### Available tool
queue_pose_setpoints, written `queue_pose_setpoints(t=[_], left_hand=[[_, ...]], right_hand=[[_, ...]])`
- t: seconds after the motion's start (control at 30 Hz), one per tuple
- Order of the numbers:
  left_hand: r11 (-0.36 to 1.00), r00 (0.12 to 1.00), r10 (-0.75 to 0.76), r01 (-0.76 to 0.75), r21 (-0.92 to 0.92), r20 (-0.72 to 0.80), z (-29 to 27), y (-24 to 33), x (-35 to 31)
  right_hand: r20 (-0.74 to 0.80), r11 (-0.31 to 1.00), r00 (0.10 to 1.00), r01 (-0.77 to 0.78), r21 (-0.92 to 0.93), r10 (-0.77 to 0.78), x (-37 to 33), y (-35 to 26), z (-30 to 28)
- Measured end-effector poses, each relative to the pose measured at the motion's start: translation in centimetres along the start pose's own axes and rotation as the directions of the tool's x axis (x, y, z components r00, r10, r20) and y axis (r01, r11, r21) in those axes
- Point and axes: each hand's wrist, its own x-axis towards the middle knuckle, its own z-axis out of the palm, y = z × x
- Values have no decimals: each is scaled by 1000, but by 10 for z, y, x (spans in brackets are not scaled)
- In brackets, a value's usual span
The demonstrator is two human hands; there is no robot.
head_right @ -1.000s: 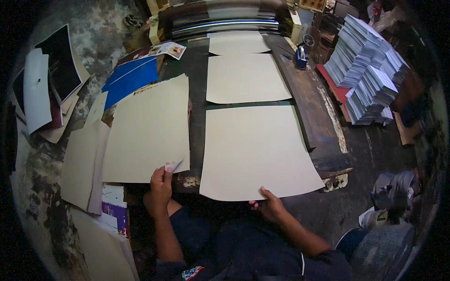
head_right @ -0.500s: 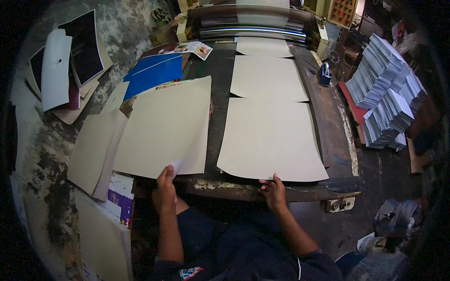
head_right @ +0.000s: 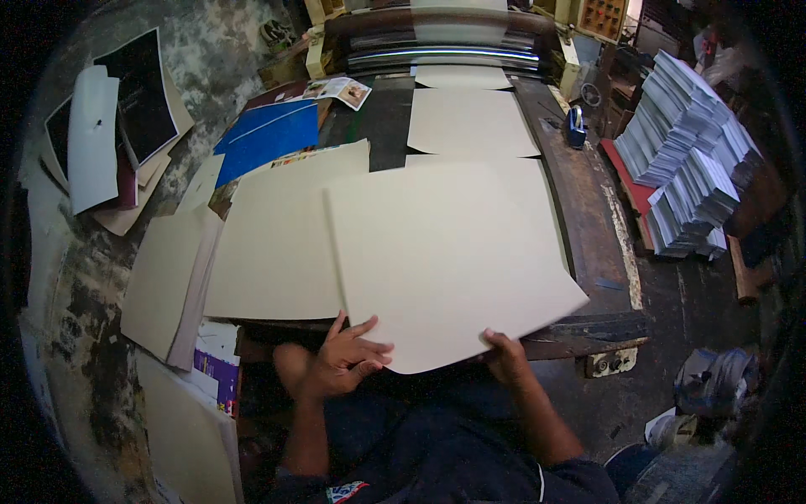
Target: The person organizes and feeds large sheets of paper into a rolling machine by hand, aligning them one by one on the feeding table.
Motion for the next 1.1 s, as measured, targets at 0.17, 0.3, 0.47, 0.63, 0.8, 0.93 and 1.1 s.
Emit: queue_pose_setpoints(t=[0.17, 0.3, 0.47, 0.63, 0.8, 0.93, 1.1], left_hand=[[972, 993, -30, 55, 226, -113, -16, -24, 15], [863, 970, -240, 227, 452, -30, -27, -69, 68], [721, 934, -291, 357, 593, -209, -54, -106, 97], [716, 972, -212, 223, 662, -98, -23, -86, 51], [773, 975, -219, 188, 606, -22, -29, -70, 22], [854, 983, -175, 176, 490, -49, -32, -73, 15], [928, 985, -139, 166, 333, -104, -35, -81, 15]], right_hand=[[-95, 996, 993, -80, -33, 76, -12, 18, -13], [-140, 988, 980, -149, -29, 143, -24, 39, -27], [-116, 976, 972, -210, -54, 203, -34, 47, -19], [-151, 975, 973, -191, -113, 173, -45, 43, -14], [-163, 950, 953, -281, -140, 257, -50, 46, -9], [-176, 948, 951, -282, -149, 255, -56, 42, -1], [-157, 951, 950, -288, -112, 270, -63, 41, 2]])
